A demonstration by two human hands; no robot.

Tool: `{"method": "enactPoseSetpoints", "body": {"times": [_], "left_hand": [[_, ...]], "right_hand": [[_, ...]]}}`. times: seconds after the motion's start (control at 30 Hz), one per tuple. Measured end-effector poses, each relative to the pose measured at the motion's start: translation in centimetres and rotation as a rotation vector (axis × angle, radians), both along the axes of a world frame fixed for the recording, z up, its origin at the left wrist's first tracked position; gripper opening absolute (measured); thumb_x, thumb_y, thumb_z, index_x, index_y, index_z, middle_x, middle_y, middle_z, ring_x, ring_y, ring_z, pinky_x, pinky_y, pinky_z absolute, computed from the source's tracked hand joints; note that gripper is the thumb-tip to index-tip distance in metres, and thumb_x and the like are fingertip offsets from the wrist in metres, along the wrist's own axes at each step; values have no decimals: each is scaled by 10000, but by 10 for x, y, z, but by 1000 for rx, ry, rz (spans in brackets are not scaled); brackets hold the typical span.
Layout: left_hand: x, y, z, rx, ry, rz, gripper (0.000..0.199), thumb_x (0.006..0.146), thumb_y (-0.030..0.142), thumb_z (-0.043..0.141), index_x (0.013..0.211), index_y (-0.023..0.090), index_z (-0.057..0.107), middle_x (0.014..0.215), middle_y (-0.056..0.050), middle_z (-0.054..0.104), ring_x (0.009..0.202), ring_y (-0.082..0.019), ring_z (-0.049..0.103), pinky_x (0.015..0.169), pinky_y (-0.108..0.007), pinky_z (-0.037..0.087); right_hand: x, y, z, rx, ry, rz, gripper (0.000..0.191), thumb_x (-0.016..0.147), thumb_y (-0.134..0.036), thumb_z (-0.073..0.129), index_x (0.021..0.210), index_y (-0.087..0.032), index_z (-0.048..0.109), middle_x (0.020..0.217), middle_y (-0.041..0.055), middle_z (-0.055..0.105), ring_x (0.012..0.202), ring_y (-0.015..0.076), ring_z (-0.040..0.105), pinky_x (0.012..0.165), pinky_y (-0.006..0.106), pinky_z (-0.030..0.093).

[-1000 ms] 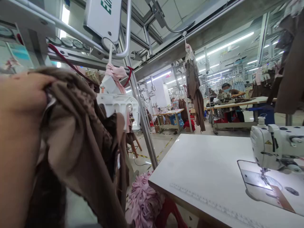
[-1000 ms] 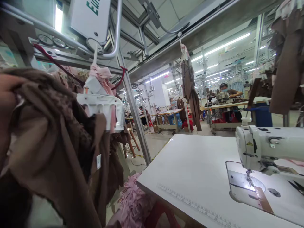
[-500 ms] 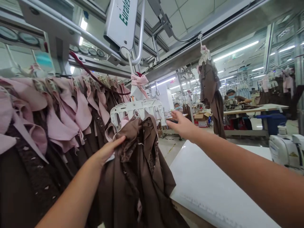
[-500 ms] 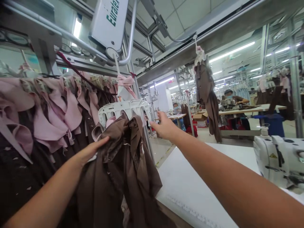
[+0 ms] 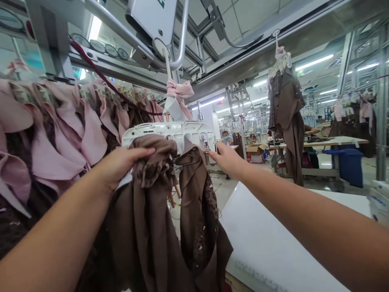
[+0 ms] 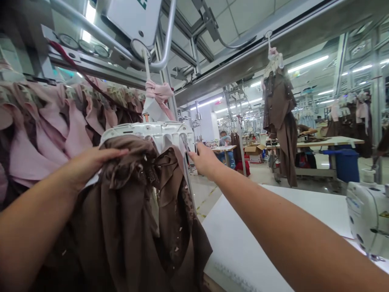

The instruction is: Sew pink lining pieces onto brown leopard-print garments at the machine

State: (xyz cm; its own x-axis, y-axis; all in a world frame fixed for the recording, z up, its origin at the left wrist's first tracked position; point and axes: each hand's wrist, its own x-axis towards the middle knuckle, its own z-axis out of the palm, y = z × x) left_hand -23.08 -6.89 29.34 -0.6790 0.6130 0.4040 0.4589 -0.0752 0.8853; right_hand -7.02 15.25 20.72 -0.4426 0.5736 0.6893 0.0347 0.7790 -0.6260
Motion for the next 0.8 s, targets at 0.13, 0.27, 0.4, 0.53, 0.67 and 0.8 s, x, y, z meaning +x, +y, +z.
{"method": "enactPoseSetpoints", "body": {"times": [0.13,0.27,0.4,0.53,0.67,0.8], "left_hand": [[12,7,10,187,49,77,231,953,329,642,1105,157,662,1079,-42,710,927,-186,697,811,-378,595],[-6,-3,5,199,31,113,230,956,342,633,1108,172,667,1088,-48,705,924,-181,689,803,-365,590],[-28,-21,9,123,-20,115,319,980,430,574,1122,158,663,972,-28,726,783,-152,695,726,-336,591],[-22,-31,-29,-140,-105,20,329,706,417,852,909,182,741,759,-60,766,681,-248,735,608,-351,600],[-7,-23,-96,-256,-145,-81,363,676,155,874,1009,154,728,951,-47,783,883,-227,748,791,-363,614],[-15,-11,-99,-170,-188,-32,258,903,170,688,1158,154,652,1075,-40,729,911,-176,717,818,-375,603]], "right_hand": [[-12,-10,-7,3,3,23,256,1014,-353,610,1160,-144,634,1107,73,658,930,200,666,810,385,577],[-8,-10,-6,19,0,11,254,1006,-349,622,1158,-145,637,1124,76,655,961,210,661,838,403,570],[-4,-10,-5,34,11,9,257,1005,-352,621,1162,-149,636,1136,78,652,974,214,657,853,411,563],[1,-7,-4,55,48,22,260,1006,-351,617,1169,-149,631,1148,80,648,1002,222,650,877,425,552],[13,-1,-1,58,41,26,261,1008,-356,615,1162,-147,631,1119,74,652,959,211,656,847,408,560],[19,-2,1,58,20,16,256,1004,-354,622,1154,-146,632,1109,72,652,950,208,655,839,403,562]]}}
